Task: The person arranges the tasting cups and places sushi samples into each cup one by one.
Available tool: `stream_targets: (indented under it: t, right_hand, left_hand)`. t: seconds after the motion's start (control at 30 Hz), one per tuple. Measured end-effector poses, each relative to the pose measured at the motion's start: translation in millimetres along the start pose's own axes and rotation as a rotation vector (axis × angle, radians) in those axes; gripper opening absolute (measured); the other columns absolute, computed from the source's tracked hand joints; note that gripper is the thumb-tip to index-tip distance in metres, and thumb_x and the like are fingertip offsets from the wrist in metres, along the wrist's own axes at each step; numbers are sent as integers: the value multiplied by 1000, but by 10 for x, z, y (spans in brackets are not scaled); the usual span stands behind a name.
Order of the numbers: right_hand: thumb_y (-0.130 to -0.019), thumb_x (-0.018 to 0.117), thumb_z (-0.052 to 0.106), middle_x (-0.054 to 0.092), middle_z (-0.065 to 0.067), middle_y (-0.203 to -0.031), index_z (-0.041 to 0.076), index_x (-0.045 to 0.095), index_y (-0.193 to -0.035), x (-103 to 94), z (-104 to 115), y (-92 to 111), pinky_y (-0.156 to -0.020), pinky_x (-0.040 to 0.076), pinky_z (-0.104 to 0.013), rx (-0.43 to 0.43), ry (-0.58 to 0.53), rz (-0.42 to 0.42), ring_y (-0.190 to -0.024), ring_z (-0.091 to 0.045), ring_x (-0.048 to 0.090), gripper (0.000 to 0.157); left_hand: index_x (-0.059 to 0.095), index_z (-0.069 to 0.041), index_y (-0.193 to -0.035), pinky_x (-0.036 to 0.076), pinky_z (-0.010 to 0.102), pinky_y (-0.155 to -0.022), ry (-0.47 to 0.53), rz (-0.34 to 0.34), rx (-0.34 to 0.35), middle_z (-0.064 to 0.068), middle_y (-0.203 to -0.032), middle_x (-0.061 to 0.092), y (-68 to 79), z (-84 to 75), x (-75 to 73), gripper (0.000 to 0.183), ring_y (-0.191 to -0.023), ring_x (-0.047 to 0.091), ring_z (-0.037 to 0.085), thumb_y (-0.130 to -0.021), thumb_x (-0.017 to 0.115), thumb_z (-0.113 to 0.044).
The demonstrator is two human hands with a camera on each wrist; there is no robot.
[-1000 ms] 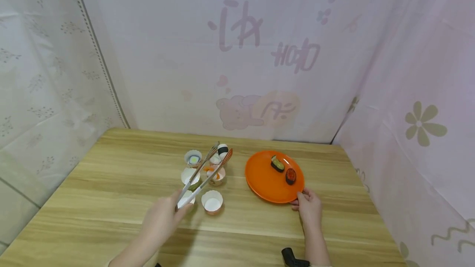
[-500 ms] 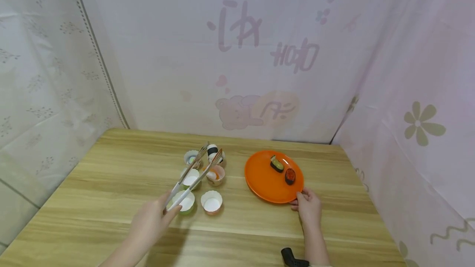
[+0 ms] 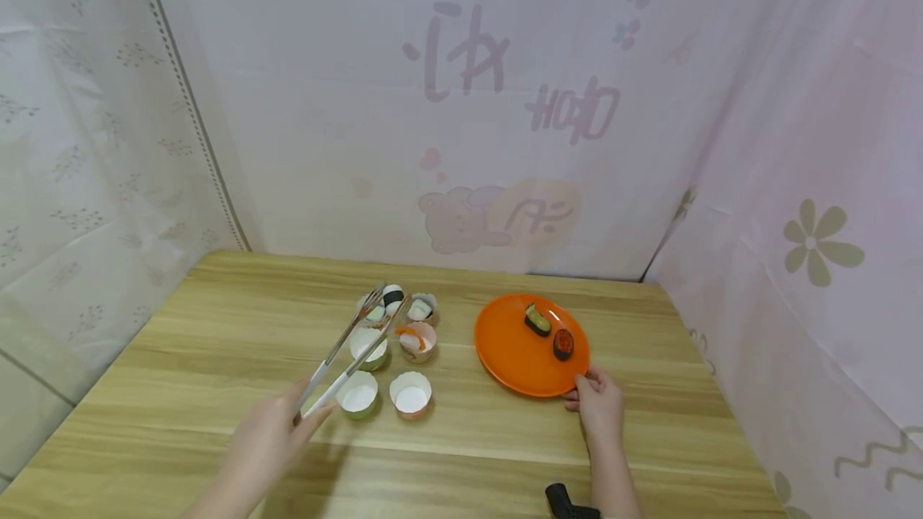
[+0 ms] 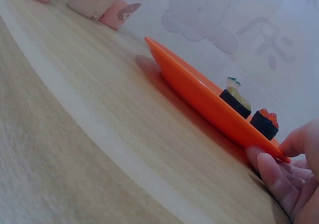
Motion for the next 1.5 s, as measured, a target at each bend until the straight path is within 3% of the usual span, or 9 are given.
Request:
stream_targets:
  t: [0.37,0.9,1.23,1.5]
  right_hand:
    - [-90,47,7,62,-10,-82,-10,38,-128,-2,-12,-9,-53,51,-28,4,-5,0,-59,-14,61,42]
    - [-90,48,7,62,-7,-78,-9,40,-126,-4,-16,-8,-51,51,-28,-4,-16,-12,-56,-14,61,40]
    - [-92,47,10,58,-19,-96,-8,36,-130,8,-4,0,-55,52,-29,0,26,8,-62,-13,62,43]
    - [-92,47,11,59,-19,-96,-8,37,-130,1,-10,-6,-55,52,-29,0,36,5,-61,-14,62,44]
  left_hand:
    - [56,1,-114,32,23,-39,0,-1,11,-7,-51,43,77,113,-68,48,-42,37,6,-77,70,-27]
    - [56,-3,-118,29,23,-38,-21,72,-19,-9,-48,37,169,249,-71,46,-41,33,6,-80,68,-27]
    - [53,2,-118,33,22,-39,-7,112,-23,-6,-53,47,208,299,-70,50,-42,38,6,-80,68,-26]
    - [53,0,-120,35,25,-41,-32,142,-31,-5,-53,48,224,353,-63,52,-44,40,9,-79,69,-28]
Point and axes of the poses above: each hand's wrist, its own y-axis away from the middle knuckle, its own x-axis out of the palm, z = x × y, the point moved 7 cm from there along -y, towards the middle knuckle
